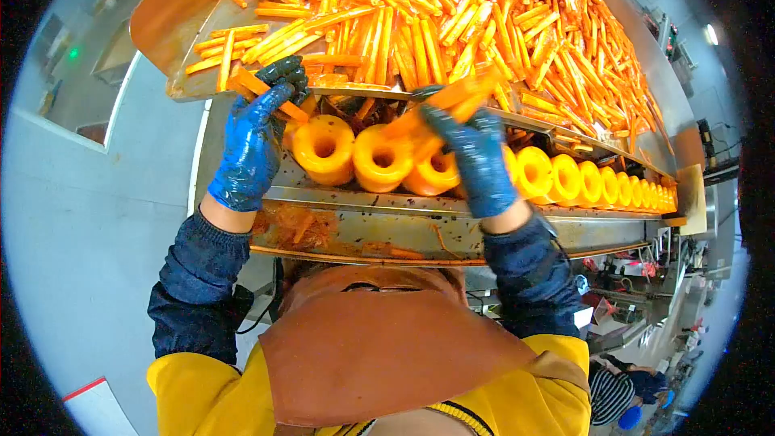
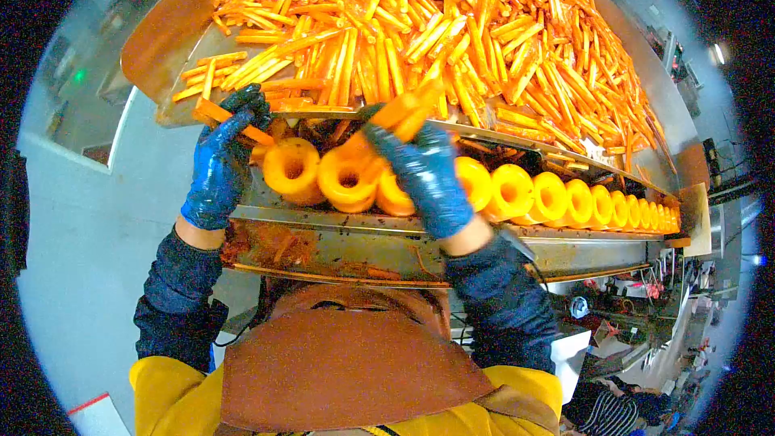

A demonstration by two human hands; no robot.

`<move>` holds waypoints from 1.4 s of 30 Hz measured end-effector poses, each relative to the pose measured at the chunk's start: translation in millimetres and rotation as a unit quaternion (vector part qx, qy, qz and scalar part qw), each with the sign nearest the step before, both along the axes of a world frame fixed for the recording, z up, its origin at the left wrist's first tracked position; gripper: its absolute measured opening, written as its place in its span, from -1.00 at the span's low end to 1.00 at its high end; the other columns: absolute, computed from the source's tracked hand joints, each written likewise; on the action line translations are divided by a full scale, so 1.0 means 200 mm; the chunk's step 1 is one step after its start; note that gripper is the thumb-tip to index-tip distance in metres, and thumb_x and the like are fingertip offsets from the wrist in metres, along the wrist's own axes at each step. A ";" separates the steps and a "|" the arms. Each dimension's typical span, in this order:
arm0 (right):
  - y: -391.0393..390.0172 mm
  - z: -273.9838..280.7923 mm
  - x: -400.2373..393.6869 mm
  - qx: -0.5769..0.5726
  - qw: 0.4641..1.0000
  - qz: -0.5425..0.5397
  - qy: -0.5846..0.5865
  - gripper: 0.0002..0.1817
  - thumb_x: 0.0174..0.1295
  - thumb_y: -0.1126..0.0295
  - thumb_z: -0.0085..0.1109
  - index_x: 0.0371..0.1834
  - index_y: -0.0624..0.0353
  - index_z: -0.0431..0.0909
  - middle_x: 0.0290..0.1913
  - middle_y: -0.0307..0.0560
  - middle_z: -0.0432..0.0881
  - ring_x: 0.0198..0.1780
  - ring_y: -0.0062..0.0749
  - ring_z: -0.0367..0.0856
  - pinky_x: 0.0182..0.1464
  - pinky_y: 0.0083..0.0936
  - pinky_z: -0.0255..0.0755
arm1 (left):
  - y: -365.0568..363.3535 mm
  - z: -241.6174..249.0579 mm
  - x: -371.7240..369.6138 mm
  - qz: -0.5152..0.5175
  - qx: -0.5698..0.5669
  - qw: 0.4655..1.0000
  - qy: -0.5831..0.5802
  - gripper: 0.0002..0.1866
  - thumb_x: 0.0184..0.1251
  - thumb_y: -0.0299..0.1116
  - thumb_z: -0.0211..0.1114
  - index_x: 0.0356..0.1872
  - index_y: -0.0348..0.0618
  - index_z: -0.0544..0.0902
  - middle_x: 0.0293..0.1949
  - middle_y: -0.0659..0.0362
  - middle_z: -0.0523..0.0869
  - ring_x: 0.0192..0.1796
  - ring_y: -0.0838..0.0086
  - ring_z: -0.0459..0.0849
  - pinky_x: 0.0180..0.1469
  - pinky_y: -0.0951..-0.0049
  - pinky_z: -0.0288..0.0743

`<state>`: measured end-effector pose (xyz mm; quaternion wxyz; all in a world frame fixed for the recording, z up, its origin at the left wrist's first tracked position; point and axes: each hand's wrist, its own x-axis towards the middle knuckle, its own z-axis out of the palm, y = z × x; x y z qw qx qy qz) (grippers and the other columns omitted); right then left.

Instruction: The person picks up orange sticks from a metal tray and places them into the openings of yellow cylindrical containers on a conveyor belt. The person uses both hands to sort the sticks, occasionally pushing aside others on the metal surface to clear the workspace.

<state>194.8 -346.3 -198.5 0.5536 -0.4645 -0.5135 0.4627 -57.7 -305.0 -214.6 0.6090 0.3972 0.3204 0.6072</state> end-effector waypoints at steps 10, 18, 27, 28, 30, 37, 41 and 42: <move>0.03 -0.09 -0.12 0.008 0.976 -0.014 -0.215 -0.69 0.17 0.25 0.30 -0.13 0.24 0.63 -0.32 0.05 0.70 -0.30 -0.39 0.68 -0.23 -0.41 0.51 | 0.02 -0.12 -0.11 -0.010 0.004 0.999 0.037 -0.59 0.25 -0.48 0.16 0.14 -0.33 0.49 0.05 0.05 0.61 0.08 0.33 0.58 0.23 0.35 0.39; 0.05 -0.02 -0.08 -0.010 0.975 0.020 -0.222 -0.74 0.20 0.28 0.26 -0.16 0.23 0.64 -0.30 0.02 0.71 -0.26 -0.40 0.69 -0.20 -0.43 0.52 | 0.11 -0.03 -0.15 -0.007 0.118 0.927 0.357 -0.53 0.21 -0.37 0.30 0.16 -0.24 0.50 0.11 0.09 0.58 0.20 0.39 0.49 0.31 0.38 0.28; 0.60 0.15 -0.32 0.270 0.798 0.067 -0.535 -0.76 0.09 0.23 0.13 -0.31 0.14 0.63 -0.27 0.18 0.63 -0.18 0.05 0.63 -0.12 -0.13 0.52 | 0.59 0.05 -0.31 0.087 0.295 0.668 0.678 -0.38 0.10 -0.01 0.36 0.20 0.00 0.49 0.18 -0.13 0.49 0.21 0.04 0.47 0.23 0.20 0.37; 0.68 0.11 -0.38 0.234 0.780 0.093 -0.573 -0.77 0.08 0.25 0.12 -0.32 0.13 0.65 -0.25 0.17 0.65 -0.17 0.03 0.65 -0.12 -0.13 0.53 | 0.59 0.06 -0.31 0.163 0.229 0.571 0.771 -0.31 0.08 0.07 0.35 0.24 0.00 0.45 0.19 -0.16 0.47 0.23 0.03 0.45 0.24 0.20 0.36; 0.75 0.05 -0.50 0.174 0.739 0.120 -0.640 -0.78 0.07 0.30 0.09 -0.33 0.11 0.68 -0.20 0.13 0.67 -0.15 -0.01 0.67 -0.12 -0.14 0.56 | 0.63 0.03 -0.35 0.214 0.076 0.467 0.854 -0.13 0.04 0.24 0.29 0.33 -0.06 0.34 0.24 -0.24 0.40 0.29 0.05 0.41 0.27 0.23 0.32; 0.73 0.18 -0.40 0.088 0.772 0.120 -0.619 -0.65 0.01 0.09 0.18 -0.25 0.09 0.67 -0.17 0.11 0.68 -0.14 -0.05 0.68 -0.08 -0.18 0.55 | 0.71 -0.01 -0.39 0.013 0.086 0.663 0.743 -0.26 0.17 0.16 0.25 0.25 -0.15 0.42 0.24 -0.19 0.41 0.33 0.07 0.35 0.32 0.24 0.26; 0.67 0.30 0.05 0.086 0.888 -0.071 -0.447 -0.50 0.07 0.05 0.17 -0.11 0.28 0.58 -0.22 0.18 0.67 -0.27 -0.08 0.68 -0.15 -0.27 0.53 | 0.52 0.05 -0.24 -0.060 0.164 0.786 0.593 -0.26 0.14 0.15 0.29 0.24 -0.14 0.43 0.27 -0.17 0.37 0.34 0.03 0.32 0.35 0.20 0.22; 0.67 0.32 0.21 0.063 0.884 -0.109 -0.451 -0.48 0.08 0.02 0.16 -0.11 0.30 0.60 -0.24 0.15 0.68 -0.29 -0.15 0.68 -0.17 -0.30 0.53 | 0.48 0.07 -0.21 -0.065 0.191 0.744 0.636 -0.25 0.12 0.14 0.31 0.25 -0.13 0.42 0.30 -0.18 0.33 0.35 0.00 0.30 0.36 0.19 0.20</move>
